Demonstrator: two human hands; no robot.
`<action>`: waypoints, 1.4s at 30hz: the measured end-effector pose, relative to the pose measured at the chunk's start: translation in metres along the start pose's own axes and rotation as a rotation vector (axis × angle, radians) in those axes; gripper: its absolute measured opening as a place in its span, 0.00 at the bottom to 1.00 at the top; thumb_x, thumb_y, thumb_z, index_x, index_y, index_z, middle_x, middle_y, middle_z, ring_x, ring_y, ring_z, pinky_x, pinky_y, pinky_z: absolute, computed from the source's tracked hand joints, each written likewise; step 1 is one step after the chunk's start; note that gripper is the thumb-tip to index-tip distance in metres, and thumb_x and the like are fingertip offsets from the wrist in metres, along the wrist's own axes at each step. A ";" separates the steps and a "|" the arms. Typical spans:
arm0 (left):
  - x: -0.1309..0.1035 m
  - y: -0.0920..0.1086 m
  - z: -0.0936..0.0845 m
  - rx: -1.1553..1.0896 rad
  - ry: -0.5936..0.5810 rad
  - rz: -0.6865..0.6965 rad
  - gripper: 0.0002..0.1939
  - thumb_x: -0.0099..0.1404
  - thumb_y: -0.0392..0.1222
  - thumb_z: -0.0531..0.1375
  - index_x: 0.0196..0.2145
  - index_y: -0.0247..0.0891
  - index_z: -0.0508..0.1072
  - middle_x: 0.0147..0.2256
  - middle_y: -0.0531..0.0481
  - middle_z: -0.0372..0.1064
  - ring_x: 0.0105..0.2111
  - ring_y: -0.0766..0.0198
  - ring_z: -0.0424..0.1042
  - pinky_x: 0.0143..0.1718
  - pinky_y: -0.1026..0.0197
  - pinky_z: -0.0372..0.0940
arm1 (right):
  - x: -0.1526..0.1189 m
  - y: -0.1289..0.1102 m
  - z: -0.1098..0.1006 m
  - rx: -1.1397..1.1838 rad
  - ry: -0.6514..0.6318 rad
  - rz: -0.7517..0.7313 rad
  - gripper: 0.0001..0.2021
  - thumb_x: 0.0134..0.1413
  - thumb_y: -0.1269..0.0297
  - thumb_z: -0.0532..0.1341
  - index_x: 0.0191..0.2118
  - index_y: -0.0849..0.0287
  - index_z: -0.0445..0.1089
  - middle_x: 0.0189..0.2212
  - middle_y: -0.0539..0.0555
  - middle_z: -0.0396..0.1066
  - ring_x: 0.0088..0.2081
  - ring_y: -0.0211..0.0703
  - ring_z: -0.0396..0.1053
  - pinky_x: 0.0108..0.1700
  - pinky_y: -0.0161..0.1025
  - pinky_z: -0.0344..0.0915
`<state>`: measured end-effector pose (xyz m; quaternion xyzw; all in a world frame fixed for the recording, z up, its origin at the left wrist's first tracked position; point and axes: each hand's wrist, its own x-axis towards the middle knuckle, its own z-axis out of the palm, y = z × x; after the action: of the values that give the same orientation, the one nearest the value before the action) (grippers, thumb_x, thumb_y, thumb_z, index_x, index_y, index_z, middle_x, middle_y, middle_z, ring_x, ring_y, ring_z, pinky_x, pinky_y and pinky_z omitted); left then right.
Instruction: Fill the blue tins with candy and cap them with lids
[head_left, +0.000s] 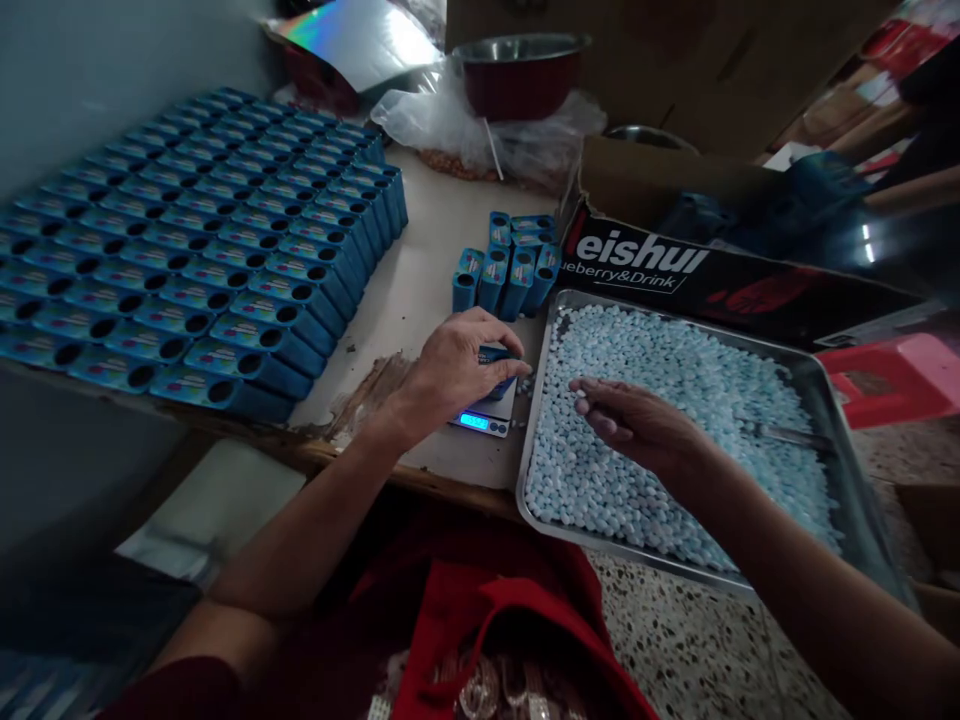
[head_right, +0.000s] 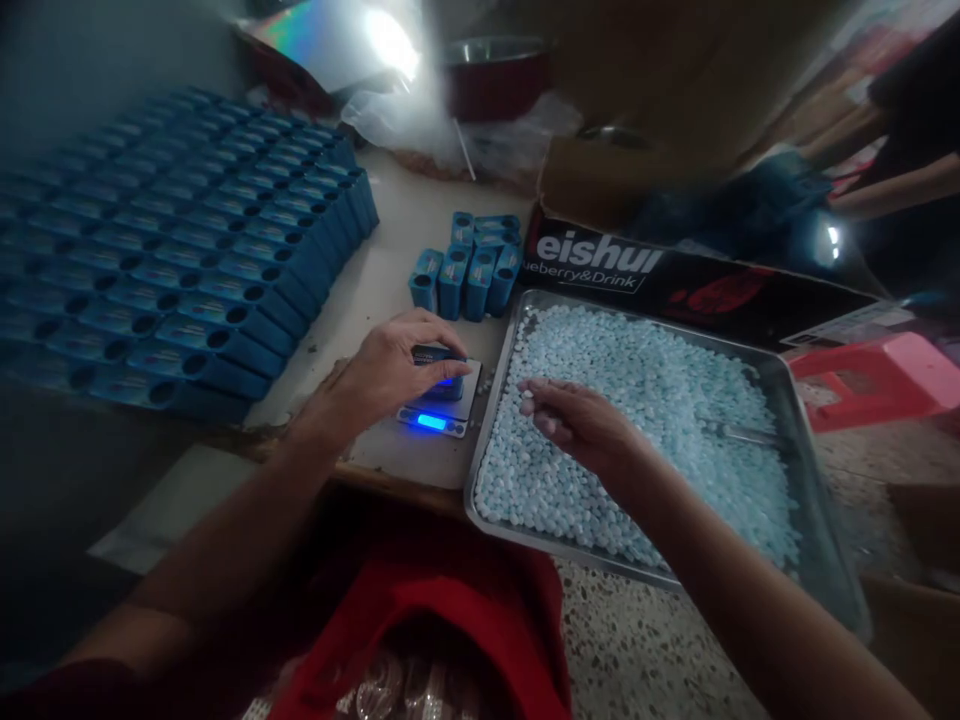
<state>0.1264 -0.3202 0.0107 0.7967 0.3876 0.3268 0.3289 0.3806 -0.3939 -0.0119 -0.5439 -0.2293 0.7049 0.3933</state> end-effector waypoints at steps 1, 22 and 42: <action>0.001 -0.002 0.002 -0.015 -0.007 0.006 0.06 0.61 0.42 0.69 0.35 0.39 0.80 0.41 0.47 0.75 0.45 0.58 0.74 0.51 0.54 0.68 | -0.001 0.000 0.000 -0.021 -0.016 -0.003 0.12 0.52 0.62 0.73 0.39 0.63 0.77 0.26 0.50 0.72 0.18 0.24 0.53 0.14 0.20 0.50; 0.005 0.002 0.018 0.171 0.062 0.199 0.05 0.62 0.43 0.69 0.32 0.40 0.79 0.44 0.44 0.75 0.49 0.53 0.71 0.56 0.47 0.63 | 0.010 -0.033 0.015 -0.234 -0.008 -0.211 0.16 0.50 0.57 0.73 0.43 0.58 0.76 0.31 0.51 0.76 0.24 0.32 0.65 0.27 0.31 0.62; 0.108 0.000 -0.149 0.799 0.096 -0.029 0.24 0.64 0.51 0.64 0.54 0.35 0.74 0.47 0.46 0.76 0.48 0.50 0.75 0.52 0.50 0.66 | 0.068 -0.036 0.012 -1.180 0.166 -0.846 0.12 0.62 0.62 0.61 0.50 0.55 0.71 0.40 0.56 0.77 0.38 0.48 0.74 0.42 0.46 0.70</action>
<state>0.0630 -0.1903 0.1246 0.8400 0.5104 0.1827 -0.0207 0.3737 -0.3173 -0.0212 -0.5818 -0.7310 0.2082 0.2894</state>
